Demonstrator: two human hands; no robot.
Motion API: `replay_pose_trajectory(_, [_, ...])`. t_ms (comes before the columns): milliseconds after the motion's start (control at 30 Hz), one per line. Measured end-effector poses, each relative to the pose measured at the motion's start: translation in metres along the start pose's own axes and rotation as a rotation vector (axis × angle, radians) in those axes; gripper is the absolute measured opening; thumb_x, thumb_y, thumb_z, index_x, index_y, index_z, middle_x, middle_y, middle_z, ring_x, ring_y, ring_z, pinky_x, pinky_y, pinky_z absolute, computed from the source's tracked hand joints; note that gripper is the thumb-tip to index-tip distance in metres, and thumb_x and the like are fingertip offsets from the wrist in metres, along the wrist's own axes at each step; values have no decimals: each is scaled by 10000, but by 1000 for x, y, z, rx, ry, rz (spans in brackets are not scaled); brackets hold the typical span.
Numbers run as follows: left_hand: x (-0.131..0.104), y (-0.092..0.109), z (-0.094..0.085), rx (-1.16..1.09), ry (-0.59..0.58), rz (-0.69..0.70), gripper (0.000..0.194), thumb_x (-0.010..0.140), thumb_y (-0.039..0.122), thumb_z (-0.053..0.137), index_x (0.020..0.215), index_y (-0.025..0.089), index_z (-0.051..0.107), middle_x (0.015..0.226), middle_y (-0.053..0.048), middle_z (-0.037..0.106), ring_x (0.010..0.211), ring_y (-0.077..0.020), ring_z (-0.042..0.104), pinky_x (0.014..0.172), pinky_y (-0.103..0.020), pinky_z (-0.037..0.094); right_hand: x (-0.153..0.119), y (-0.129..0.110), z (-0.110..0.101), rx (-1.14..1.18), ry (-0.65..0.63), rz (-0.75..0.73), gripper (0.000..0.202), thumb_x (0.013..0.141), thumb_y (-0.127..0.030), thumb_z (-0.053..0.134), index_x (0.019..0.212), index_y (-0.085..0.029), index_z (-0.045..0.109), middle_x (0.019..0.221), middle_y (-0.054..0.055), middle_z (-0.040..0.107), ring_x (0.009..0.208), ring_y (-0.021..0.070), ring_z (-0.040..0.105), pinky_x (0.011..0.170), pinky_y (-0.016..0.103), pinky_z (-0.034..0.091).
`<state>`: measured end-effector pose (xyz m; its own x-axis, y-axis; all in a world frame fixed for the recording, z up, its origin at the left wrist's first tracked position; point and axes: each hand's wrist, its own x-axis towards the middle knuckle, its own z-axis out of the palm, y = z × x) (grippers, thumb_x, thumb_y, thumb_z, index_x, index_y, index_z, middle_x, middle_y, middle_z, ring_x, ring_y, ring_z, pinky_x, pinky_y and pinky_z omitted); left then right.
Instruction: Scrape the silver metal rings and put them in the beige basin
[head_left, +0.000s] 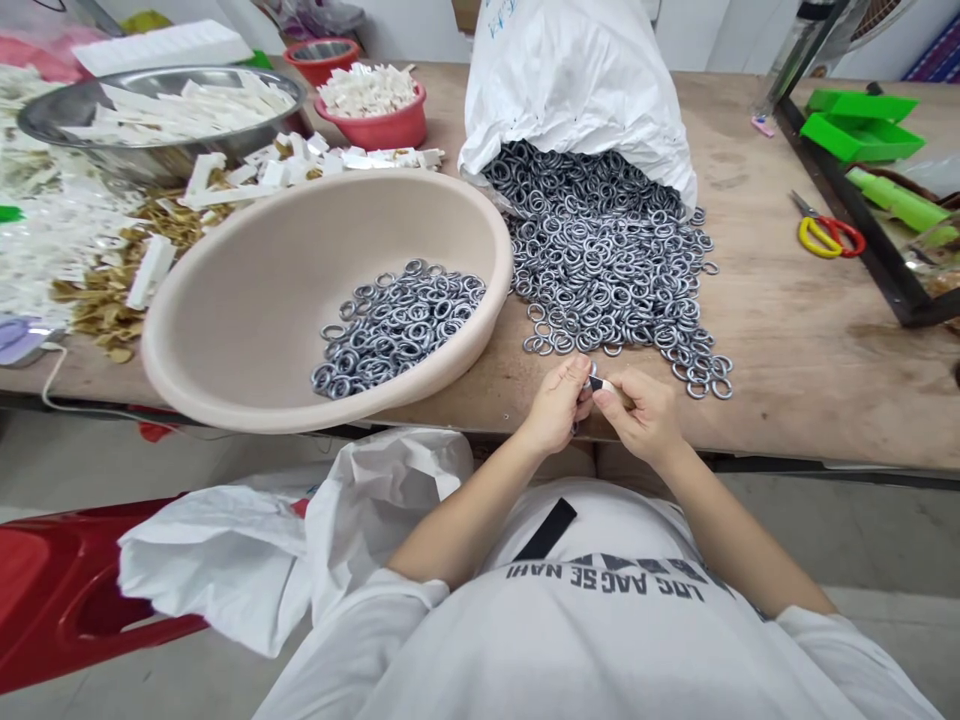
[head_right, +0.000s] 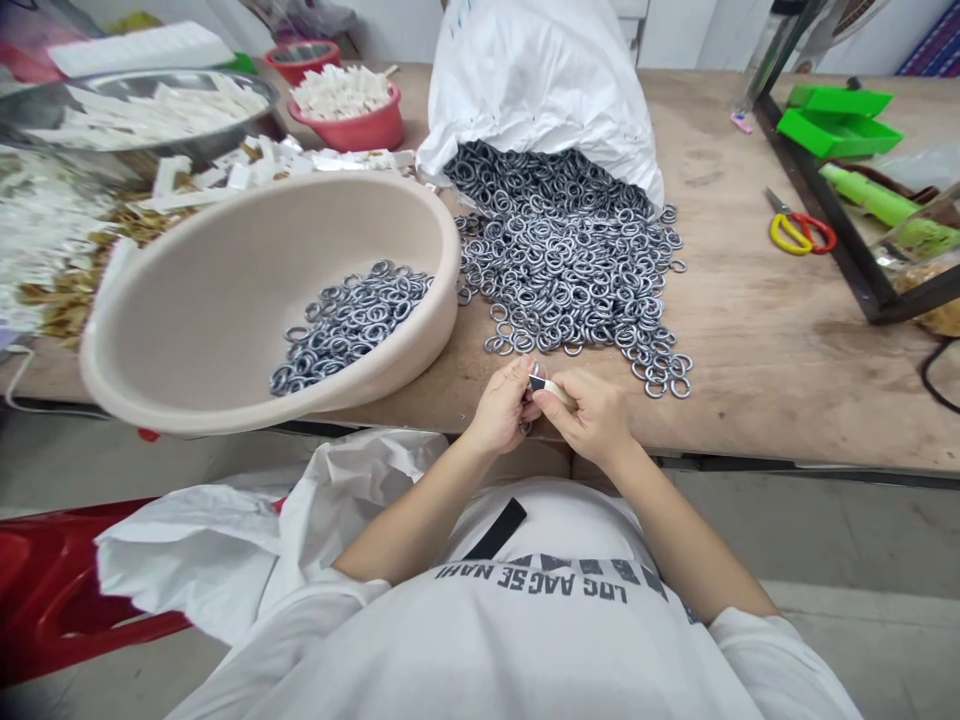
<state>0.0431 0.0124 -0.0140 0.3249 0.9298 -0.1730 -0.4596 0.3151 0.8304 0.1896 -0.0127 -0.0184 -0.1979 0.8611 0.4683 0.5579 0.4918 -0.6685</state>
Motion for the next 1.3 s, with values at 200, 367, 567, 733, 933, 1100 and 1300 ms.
replay_pose_trajectory(200, [-2,-2,-2,43,-63,4,500,782,606,691,716,168,459,584,75,343,435,-17,248,398,-152,178,5,4,0,76,30,99,309,969,-410,526,730,-219,572,647,-13,503,622,140,462,620,300,349])
replay_pose_trajectory(367, [-3,2,-2,-40,-78,11,471,834,544,666,691,173,414,589,73,341,421,-13,233,390,-158,145,8,9,-1,196,210,298,301,977,-460,502,851,-214,622,668,-14,525,633,146,478,613,284,371])
replay_pose_trajectory(567, [-2,16,-10,-381,21,-18,354,832,366,624,670,187,365,577,70,316,393,-28,227,360,-177,137,20,12,-13,-146,80,282,208,899,-420,636,959,-224,667,820,15,643,725,174,556,656,292,384])
replay_pose_trajectory(733, [-7,31,-27,-595,43,21,214,814,259,520,681,185,369,623,47,380,424,-44,317,372,-173,202,52,5,-4,-548,-197,180,264,915,-328,601,1170,-289,659,1055,64,656,830,220,621,661,312,377])
replay_pose_trajectory(933, [-12,39,-35,-511,107,45,66,797,254,491,812,190,479,714,20,531,434,-53,392,374,-165,229,70,6,3,-605,-234,219,201,961,-305,502,1066,-238,659,1070,82,641,833,223,629,673,315,391])
replay_pose_trajectory(1100, [-9,27,-14,-209,156,21,169,841,344,597,912,196,556,681,45,514,406,-30,341,363,-154,174,50,2,-1,292,49,373,131,923,-345,593,961,-221,607,831,3,617,679,138,540,627,261,412])
replay_pose_trajectory(1300, [-7,5,9,11,76,123,352,848,509,664,870,165,591,636,61,422,443,-16,274,395,-158,174,15,-22,8,734,119,484,217,858,-418,701,927,-227,624,753,-35,581,562,87,452,526,222,389])
